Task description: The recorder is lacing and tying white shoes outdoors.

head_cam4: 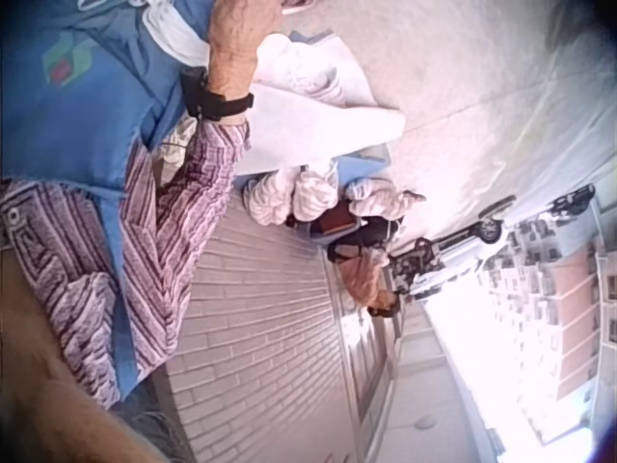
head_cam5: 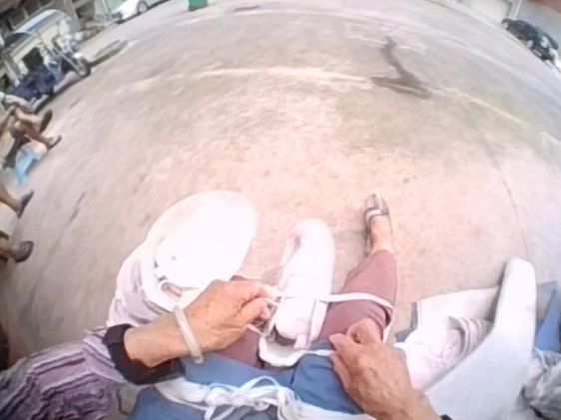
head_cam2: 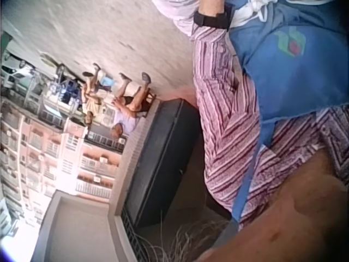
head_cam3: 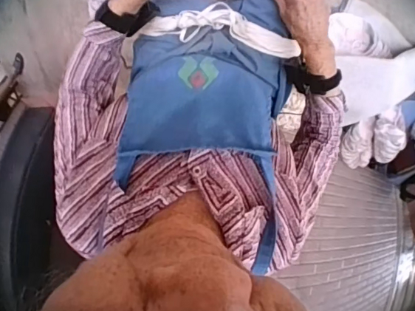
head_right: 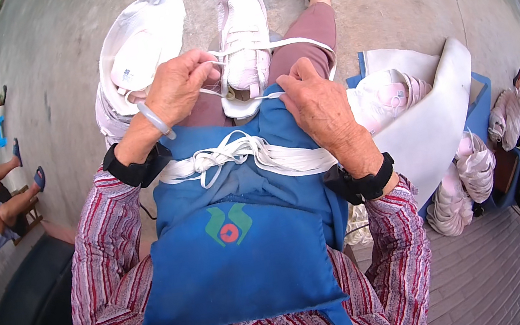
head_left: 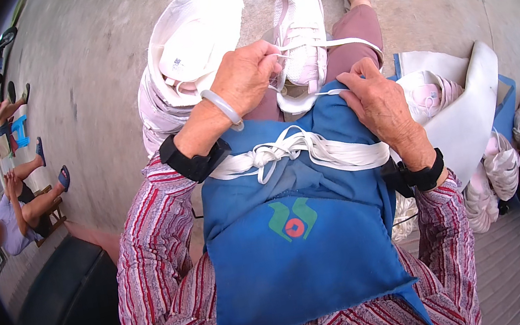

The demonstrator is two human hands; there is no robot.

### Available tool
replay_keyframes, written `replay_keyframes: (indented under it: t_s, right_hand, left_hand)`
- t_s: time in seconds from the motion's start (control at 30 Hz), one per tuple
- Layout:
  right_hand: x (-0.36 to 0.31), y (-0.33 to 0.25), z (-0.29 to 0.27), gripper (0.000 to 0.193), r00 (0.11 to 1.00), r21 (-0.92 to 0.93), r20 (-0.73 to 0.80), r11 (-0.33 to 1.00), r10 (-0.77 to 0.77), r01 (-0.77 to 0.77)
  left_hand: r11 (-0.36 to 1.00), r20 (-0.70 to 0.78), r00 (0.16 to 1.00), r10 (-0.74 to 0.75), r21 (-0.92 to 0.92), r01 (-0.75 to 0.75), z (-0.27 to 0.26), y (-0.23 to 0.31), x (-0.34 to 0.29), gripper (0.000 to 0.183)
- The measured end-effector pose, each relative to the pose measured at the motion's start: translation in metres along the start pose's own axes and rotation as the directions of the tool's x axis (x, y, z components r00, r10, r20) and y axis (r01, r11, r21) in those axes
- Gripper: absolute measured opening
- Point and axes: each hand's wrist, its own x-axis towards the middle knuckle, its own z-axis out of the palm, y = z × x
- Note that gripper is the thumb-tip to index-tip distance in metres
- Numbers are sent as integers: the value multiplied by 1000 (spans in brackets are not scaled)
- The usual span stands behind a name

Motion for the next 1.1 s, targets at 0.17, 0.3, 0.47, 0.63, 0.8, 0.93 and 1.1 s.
replay_keyframes:
  t_s: [0.17,0.3,0.47,0.63,0.8,0.93,1.1]
  right_hand:
    - [2,2,4,13,998,-89,13,994,-59,60]
    - [0,-2,3,4,984,-116,-38,979,-174,168]
    - [1,3,7,6,977,-157,-37,966,-212,204]
    - [2,-2,3,6,970,-116,-4,963,-244,241]
    - [8,-7,9,6,969,-193,-8,952,-245,239]
    - [9,-10,15,7,973,-246,46,942,-224,229]
    - [13,-5,14,4,996,-71,9,994,-88,88]
  left_hand:
    - [973,74,997,-10,232,-7,11,-7,7,18]
    - [919,86,995,-50,395,12,6,-6,14,22]
    - [942,6,1000,-17,335,14,6,-12,20,24]
    - [955,48,994,-102,285,84,-1,-9,22,25]
    - [963,44,996,-79,260,65,3,-10,26,25]
    - [974,25,1000,-3,227,-3,7,-16,24,22]
    - [990,72,997,17,142,-27,3,-14,31,20]
